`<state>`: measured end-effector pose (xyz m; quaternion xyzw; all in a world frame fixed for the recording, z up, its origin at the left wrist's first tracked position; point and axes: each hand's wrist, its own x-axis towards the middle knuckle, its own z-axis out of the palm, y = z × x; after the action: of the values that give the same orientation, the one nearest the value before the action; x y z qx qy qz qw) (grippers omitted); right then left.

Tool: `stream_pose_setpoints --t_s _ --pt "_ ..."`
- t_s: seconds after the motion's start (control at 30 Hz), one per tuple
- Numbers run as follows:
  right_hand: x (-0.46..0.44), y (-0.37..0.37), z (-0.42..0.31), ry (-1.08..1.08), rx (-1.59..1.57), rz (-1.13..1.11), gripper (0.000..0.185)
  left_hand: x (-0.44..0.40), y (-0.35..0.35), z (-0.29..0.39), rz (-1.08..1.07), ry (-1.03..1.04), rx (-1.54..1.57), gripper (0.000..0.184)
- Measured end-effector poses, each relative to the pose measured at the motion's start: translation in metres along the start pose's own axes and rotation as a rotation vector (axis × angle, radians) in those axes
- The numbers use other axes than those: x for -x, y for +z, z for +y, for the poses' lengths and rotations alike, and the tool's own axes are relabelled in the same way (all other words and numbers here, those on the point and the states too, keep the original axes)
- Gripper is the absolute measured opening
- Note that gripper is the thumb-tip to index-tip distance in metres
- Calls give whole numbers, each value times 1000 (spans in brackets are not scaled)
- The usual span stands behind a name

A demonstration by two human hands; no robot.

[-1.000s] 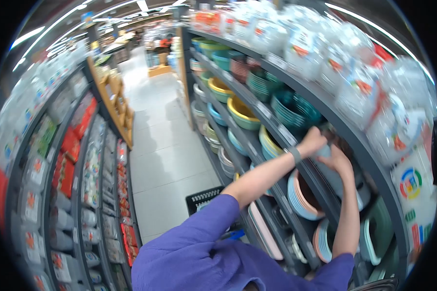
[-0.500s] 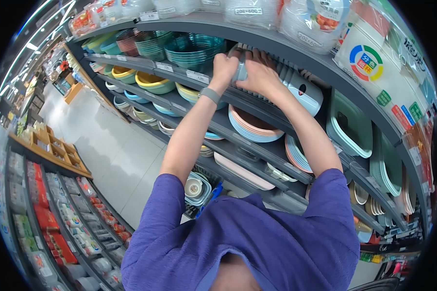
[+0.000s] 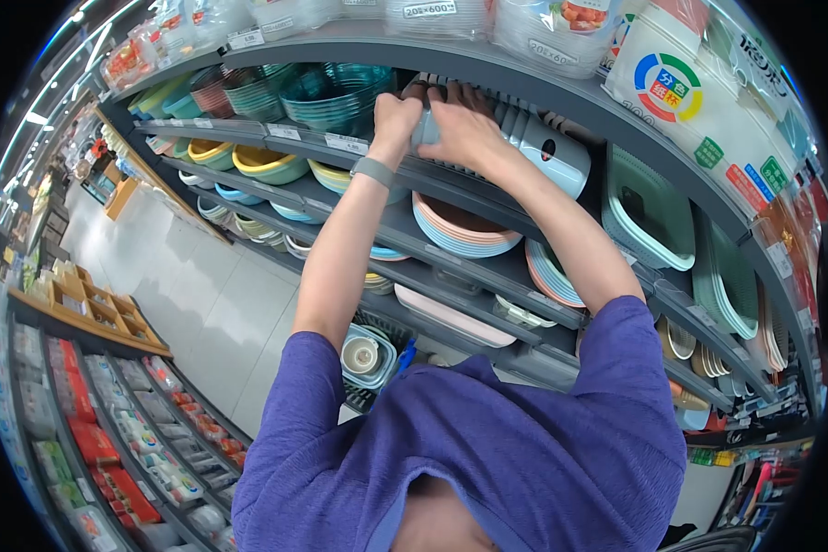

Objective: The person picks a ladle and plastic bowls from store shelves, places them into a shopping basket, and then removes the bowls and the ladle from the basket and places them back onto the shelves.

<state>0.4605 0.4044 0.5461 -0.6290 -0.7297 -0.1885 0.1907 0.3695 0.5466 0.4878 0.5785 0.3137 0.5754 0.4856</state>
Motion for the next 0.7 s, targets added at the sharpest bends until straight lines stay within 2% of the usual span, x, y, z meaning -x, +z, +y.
stream_pose_setpoints --t_s 0.1,0.2,0.23,0.3,0.33,0.4,0.47,0.53,0.6,0.63,0.7 --pt "-1 -9 1 13 -44 -96 92 0 1 -2 52 13 -133 29" --pt "2 4 3 -12 8 -12 93 15 1 15 -37 28 -76 30" --pt "1 3 4 -14 11 -10 93 22 0 25 -33 89 -163 30" --pt "-1 -4 1 -12 1 -97 97 19 -1 15 -24 125 -112 29" --pt "-3 -2 2 -20 5 -92 97 15 -2 8 -20 163 -65 37" --pt "-8 11 8 -82 59 83 101 16 1 5 -17 190 -4 39" --pt "-21 21 13 -126 72 85 103 16 1 5 -24 212 55 40" --pt "-26 27 17 -164 80 79 105 16 -3 2 -51 136 -42 41" --pt "-25 5 6 -84 54 -105 103 23 -3 12 -47 149 -39 40" --pt "-24 8 7 -83 51 -107 103 27 -2 18 -42 163 -35 39" --pt "-20 14 8 -127 61 46 95 26 -2 13 -21 203 -73 38"
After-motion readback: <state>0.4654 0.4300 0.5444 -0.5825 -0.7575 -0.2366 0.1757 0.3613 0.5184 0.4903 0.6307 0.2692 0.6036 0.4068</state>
